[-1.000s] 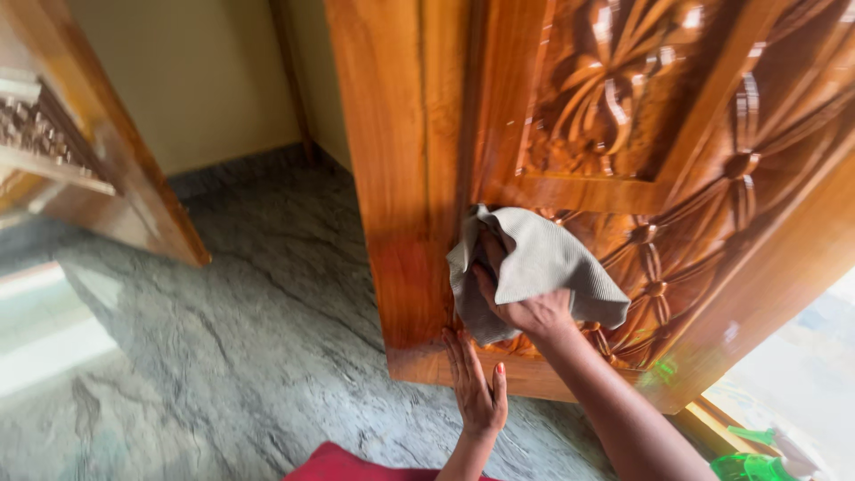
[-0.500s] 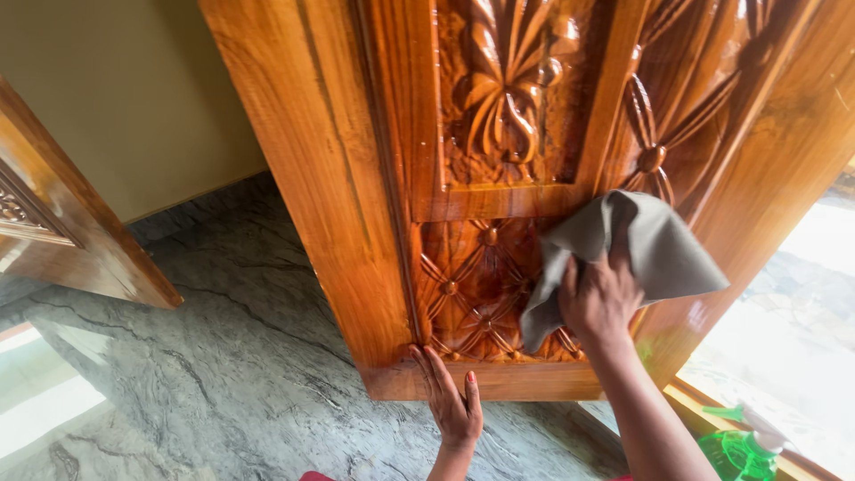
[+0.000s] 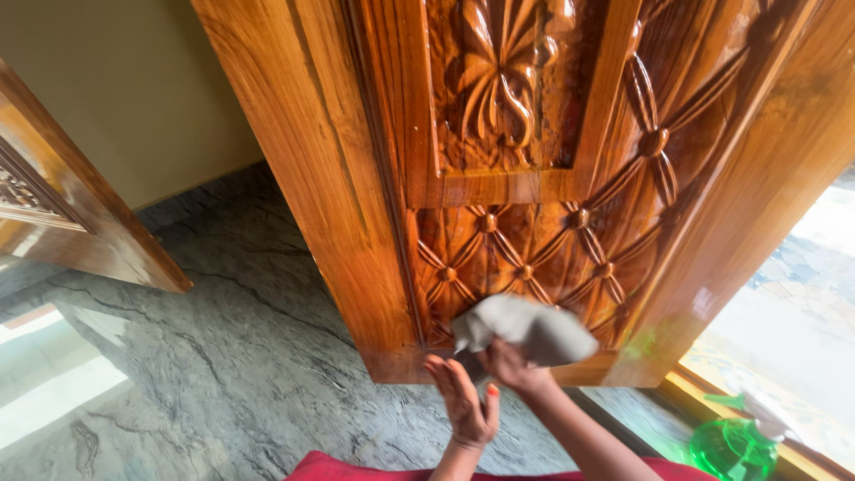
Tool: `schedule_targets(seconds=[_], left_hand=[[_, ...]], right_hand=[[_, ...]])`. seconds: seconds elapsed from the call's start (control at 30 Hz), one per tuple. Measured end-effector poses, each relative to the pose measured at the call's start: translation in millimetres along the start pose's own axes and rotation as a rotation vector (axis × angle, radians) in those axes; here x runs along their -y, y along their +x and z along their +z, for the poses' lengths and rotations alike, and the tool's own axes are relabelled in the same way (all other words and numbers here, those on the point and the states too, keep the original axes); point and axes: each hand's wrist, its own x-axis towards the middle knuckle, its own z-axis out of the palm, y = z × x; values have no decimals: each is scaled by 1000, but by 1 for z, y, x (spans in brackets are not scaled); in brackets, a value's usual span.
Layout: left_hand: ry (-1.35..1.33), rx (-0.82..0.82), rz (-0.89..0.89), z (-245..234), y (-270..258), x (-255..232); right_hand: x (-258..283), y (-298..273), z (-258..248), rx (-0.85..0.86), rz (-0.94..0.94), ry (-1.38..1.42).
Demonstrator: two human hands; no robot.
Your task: The person wipes the surface of a wooden door with a cloth. They clean the carved details and flat surfaces of the door.
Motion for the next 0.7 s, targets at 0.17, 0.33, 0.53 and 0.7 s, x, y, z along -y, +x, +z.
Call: schedule_targets(seconds=[0.17, 0.33, 0.53, 0.7], left_hand=[[-45, 181, 128, 15, -28, -13], [-236, 134, -21, 13, -13, -4], [-121, 55, 256, 38, 75, -18], [4, 191, 323, 47, 162, -85]], right_hand=[[3, -12, 17, 2, -378, -292], [-9, 2, -12, -42, -468, -357], [-41, 21, -77, -326, -289, -192], [-77, 33, -164, -706, -47, -152]])
